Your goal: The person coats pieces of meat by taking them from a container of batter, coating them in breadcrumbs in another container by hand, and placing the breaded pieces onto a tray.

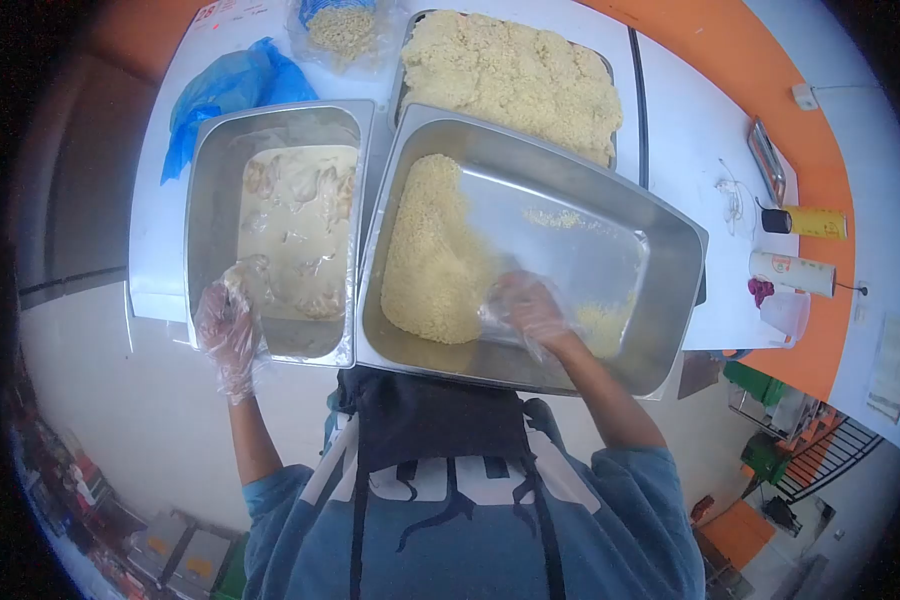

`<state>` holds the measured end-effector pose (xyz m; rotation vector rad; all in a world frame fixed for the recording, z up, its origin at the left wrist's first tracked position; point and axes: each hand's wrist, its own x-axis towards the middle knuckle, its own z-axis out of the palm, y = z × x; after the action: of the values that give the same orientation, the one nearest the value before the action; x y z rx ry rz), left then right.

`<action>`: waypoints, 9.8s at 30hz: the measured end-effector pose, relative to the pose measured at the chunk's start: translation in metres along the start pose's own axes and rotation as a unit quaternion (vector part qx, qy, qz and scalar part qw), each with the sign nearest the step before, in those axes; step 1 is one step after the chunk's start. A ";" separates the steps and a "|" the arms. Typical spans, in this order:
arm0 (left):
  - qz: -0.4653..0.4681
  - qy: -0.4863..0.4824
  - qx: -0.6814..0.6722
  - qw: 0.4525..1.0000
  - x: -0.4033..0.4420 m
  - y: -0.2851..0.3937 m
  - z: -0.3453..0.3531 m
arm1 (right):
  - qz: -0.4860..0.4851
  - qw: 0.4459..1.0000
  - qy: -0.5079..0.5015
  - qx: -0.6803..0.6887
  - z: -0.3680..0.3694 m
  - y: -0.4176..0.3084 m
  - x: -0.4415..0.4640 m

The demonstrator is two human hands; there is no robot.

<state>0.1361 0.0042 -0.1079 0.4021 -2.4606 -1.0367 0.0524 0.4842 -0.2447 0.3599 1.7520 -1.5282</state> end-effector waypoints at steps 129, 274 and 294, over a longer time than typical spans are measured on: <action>0.046 -0.023 0.078 0.996 0.003 0.001 0.000 | -0.362 0.672 -0.025 -0.646 0.111 -0.114 0.004; 0.047 -0.058 0.062 0.995 0.005 0.009 -0.001 | -0.258 0.863 -0.015 -0.435 0.089 -0.141 0.063; 0.058 -0.054 0.050 0.996 0.005 0.005 0.001 | -0.195 0.871 -0.191 -0.409 0.168 -0.131 -0.031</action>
<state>0.1309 0.0063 -0.1032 0.2373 -2.6050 -0.9121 0.0472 0.3043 -0.1269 -0.7120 2.0116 -0.8651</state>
